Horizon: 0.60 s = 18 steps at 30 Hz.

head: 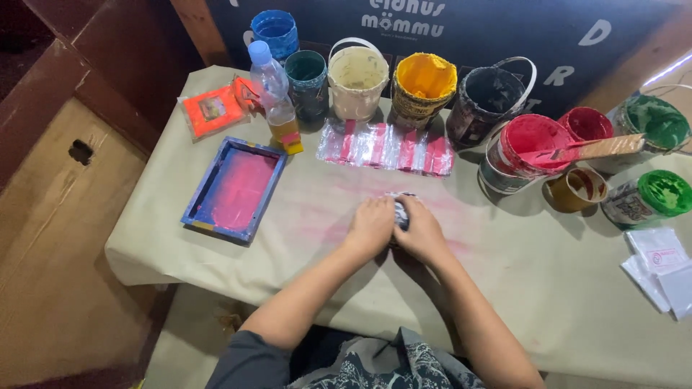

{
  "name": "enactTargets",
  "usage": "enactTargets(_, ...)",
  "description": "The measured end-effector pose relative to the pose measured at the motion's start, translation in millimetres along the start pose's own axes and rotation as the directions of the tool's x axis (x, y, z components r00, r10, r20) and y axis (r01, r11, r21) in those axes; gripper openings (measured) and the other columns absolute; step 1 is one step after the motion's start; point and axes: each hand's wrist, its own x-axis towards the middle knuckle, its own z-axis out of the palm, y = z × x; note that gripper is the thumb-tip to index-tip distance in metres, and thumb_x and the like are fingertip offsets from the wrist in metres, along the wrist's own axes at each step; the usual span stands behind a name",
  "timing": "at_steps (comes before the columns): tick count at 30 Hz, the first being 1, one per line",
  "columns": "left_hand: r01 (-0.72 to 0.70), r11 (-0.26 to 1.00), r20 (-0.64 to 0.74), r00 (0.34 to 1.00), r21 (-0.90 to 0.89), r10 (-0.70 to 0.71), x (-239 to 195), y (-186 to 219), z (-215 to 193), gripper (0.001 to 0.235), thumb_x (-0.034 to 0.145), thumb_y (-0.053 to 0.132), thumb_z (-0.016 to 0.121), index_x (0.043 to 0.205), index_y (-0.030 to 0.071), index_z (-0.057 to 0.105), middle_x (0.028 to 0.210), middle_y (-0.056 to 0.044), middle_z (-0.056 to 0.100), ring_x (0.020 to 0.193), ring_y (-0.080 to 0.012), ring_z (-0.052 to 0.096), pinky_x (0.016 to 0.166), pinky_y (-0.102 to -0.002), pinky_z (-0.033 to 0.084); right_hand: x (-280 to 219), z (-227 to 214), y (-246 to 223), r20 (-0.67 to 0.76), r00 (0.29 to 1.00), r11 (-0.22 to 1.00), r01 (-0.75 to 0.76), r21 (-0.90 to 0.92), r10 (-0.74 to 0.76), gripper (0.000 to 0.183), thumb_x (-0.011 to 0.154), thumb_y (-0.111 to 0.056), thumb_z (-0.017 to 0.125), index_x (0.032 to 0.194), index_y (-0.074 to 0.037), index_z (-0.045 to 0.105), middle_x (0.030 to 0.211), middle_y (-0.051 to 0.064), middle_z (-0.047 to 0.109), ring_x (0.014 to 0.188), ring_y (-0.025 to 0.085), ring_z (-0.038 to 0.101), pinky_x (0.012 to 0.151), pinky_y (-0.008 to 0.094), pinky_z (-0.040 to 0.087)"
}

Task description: The person wipes a table surface with a cloth, then picks up a blue paint tray containing pink paint. They use the cloth to wipe the paint from the tray's surface and edges, cleaning it thoroughly before placing it back on the table.

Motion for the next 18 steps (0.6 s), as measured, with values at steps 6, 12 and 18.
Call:
enactTargets(6, 0.075, 0.993, 0.042, 0.996, 0.09, -0.079, -25, -49, 3, 0.011, 0.088, 0.015, 0.054, 0.088, 0.013, 0.065, 0.072, -0.002, 0.067, 0.07, -0.0208, 0.069, 0.074, -0.034, 0.051, 28, 32, -28, 0.082, 0.992, 0.993, 0.088, 0.081, -0.094, 0.06, 0.079, -0.024, 0.073, 0.136, -0.013, 0.057, 0.129, 0.019, 0.065, 0.129, 0.039, 0.059, 0.111, 0.051, 0.044)
enactTargets(12, 0.181, 0.979, 0.189, 0.962, 0.091, -0.195, -49, -94, -51, 0.021, 0.093, 0.01, 0.051, 0.101, 0.006, 0.07, 0.089, -0.009, 0.073, 0.086, -0.0243, 0.072, 0.08, -0.035, 0.052, 50, 78, -54, 0.121, 0.934, 0.94, 0.323, 0.11, -0.335, 0.071, 0.08, -0.021, 0.075, 0.144, -0.004, 0.052, 0.143, 0.028, 0.055, 0.14, 0.045, 0.048, 0.122, 0.053, 0.031)
enactTargets(18, 0.271, 0.962, 0.333, 0.904, 0.043, -0.269, -80, -88, -118, 0.034, 0.094, 0.011, 0.055, 0.122, -0.004, 0.065, 0.119, -0.02, 0.07, 0.111, -0.0302, 0.069, 0.099, -0.04, 0.047, 15, 68, -93, 0.225, 0.885, 0.911, 0.375, 0.173, -0.407, 0.075, 0.082, -0.012, 0.07, 0.152, -0.001, 0.046, 0.15, 0.032, 0.049, 0.144, 0.05, 0.041, 0.123, 0.056, 0.026)
